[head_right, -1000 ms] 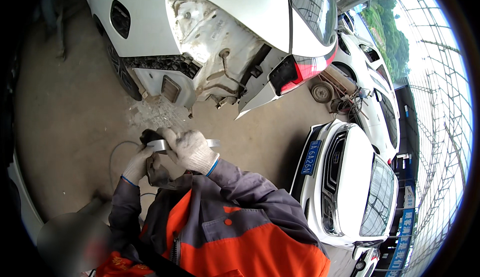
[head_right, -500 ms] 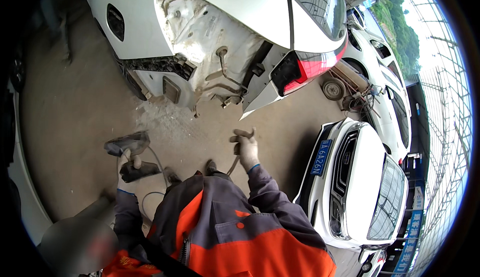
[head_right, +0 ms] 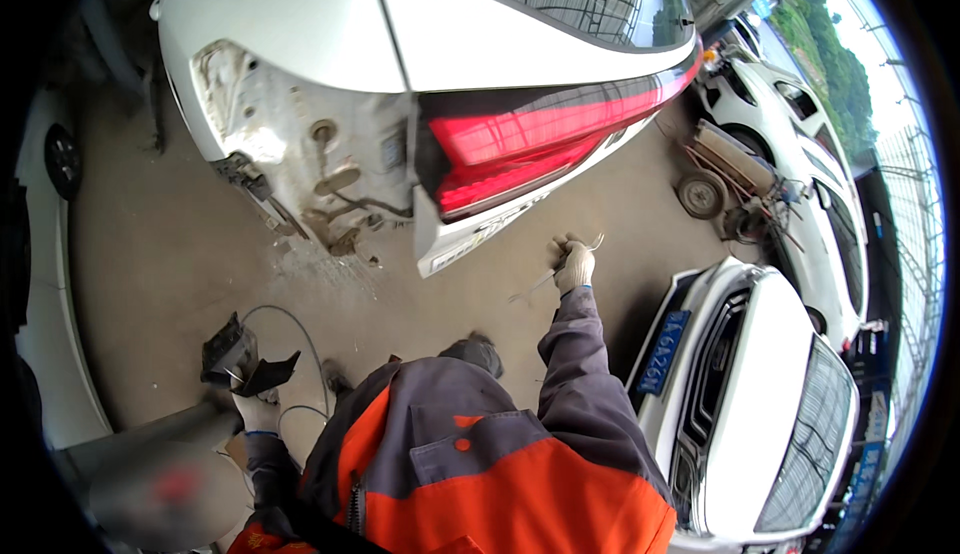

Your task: The person removes a black plastic trim piece from the rear of a white car using a pry tool and screwdriver. They then open the trunk, retrieve a new tail light assembly and a spray can, and place them on the hood of another vehicle.

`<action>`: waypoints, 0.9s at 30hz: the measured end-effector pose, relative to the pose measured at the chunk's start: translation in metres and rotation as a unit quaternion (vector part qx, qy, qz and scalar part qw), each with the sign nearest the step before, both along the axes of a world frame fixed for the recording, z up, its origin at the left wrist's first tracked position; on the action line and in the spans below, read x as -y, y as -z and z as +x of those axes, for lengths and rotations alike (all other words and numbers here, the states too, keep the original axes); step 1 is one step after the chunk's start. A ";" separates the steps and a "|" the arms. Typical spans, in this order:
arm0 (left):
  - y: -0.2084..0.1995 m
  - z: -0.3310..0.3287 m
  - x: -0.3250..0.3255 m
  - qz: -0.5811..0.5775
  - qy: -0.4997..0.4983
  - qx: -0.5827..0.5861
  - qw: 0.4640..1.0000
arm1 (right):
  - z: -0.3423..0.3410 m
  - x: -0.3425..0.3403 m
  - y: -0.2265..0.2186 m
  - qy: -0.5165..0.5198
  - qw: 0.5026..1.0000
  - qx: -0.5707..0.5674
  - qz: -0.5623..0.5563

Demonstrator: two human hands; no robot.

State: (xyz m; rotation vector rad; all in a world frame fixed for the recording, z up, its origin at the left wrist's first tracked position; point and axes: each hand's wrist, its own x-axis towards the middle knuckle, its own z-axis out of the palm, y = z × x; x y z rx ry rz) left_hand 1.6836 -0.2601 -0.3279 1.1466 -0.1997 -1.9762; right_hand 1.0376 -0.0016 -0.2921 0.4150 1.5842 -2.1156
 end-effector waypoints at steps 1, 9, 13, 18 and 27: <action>0.005 -0.013 -0.016 -0.012 -0.016 0.007 1.000 | -0.029 -0.004 0.007 -0.024 0.999 0.002 -0.028; 0.025 -0.139 -0.191 0.003 -0.164 -0.024 0.986 | -0.172 0.024 0.017 -0.109 0.993 0.028 -0.035; -0.002 -0.172 -0.242 -0.041 -0.179 -0.041 0.982 | -0.227 0.000 0.049 -0.118 0.990 0.079 0.024; -0.040 -0.168 -0.312 -0.051 -0.248 0.030 0.967 | -0.225 0.010 0.119 -0.129 0.974 0.186 -0.014; -0.082 -0.144 -0.427 -0.046 -0.283 0.112 0.951 | -0.214 0.053 0.147 -0.148 0.951 0.233 -0.141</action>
